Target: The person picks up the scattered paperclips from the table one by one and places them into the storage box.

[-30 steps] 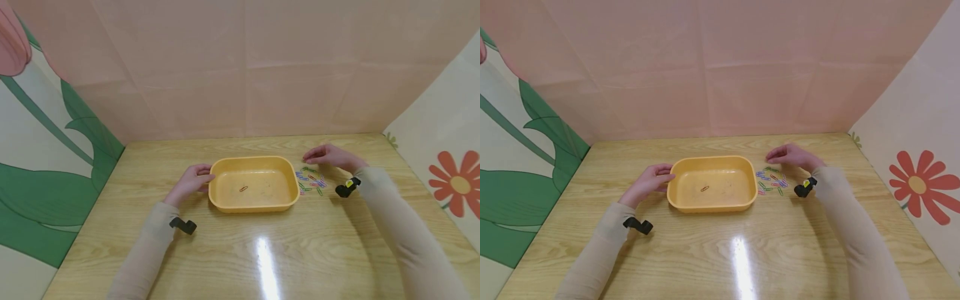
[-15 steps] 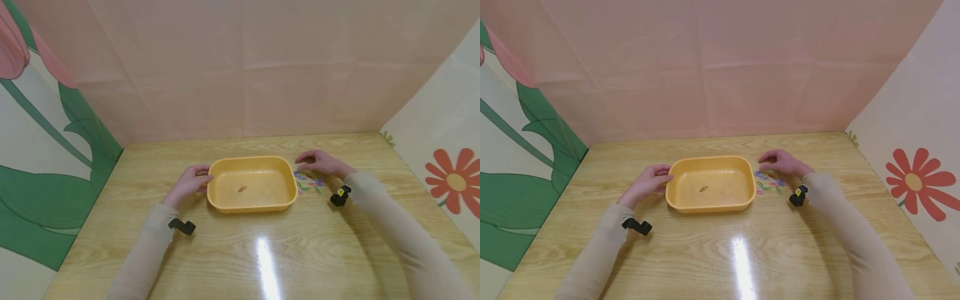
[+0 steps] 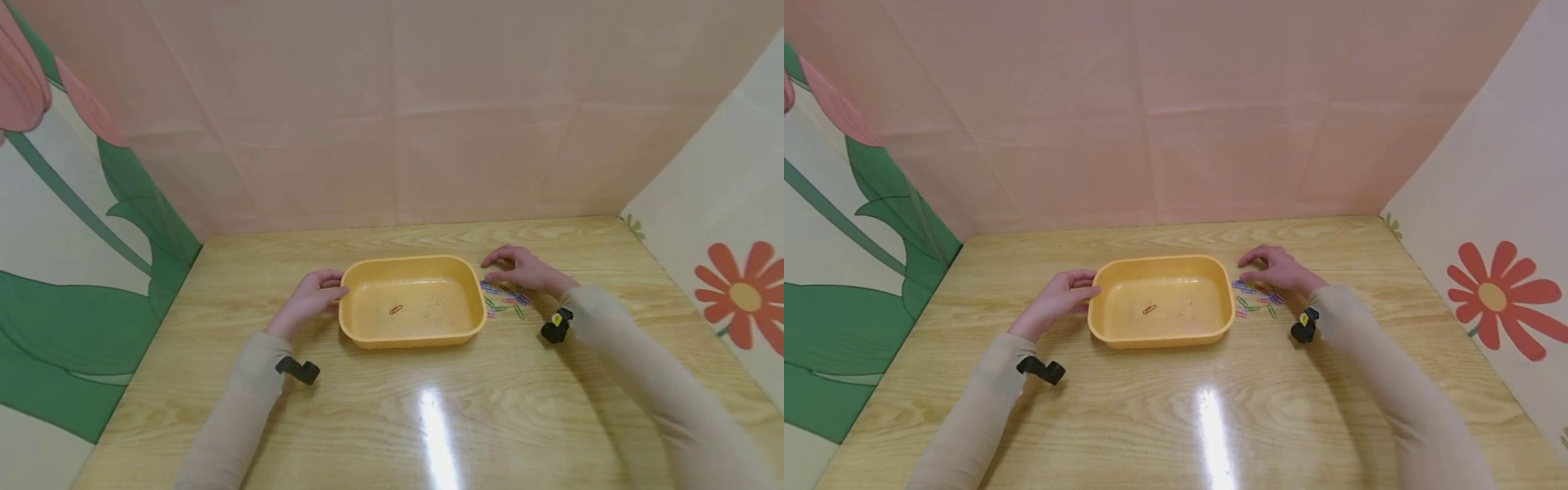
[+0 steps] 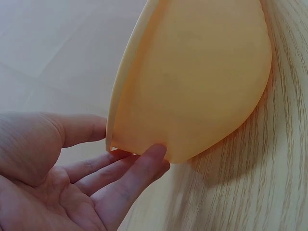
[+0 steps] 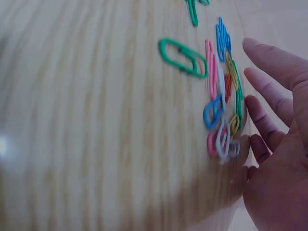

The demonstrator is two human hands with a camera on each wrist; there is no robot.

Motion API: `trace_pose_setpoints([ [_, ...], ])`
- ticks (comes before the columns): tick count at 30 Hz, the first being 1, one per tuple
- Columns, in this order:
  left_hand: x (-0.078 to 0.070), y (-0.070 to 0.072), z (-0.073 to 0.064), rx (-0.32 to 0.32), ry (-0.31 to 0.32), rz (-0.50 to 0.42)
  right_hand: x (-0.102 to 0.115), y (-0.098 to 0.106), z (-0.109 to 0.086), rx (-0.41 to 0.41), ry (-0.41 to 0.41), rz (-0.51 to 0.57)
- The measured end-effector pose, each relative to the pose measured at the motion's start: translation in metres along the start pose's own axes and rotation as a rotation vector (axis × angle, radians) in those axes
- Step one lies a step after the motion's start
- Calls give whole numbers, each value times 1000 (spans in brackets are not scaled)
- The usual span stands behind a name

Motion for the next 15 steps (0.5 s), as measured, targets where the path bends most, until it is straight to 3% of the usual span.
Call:
trace_pose_setpoints([
  [4,0,0,-1,-7,-4,10,-13,1,1,-7,-2,9],
  [9,-1,1,0,-6,-3,0,-37,-1,7,-44,37,-57],
  [15,-4,0,-1,-3,-1,1,-30,-2,5,-55,70,-127],
])
Point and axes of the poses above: each hand's wrist, its own z-axis towards the middle knuckle, its own y-axis out of the back of the hand, x = y × z, the point moved 1 cm from there along z, towards the middle knuckle, and after that the axes turned 7 degrees about -x, right-handed, at the moved point
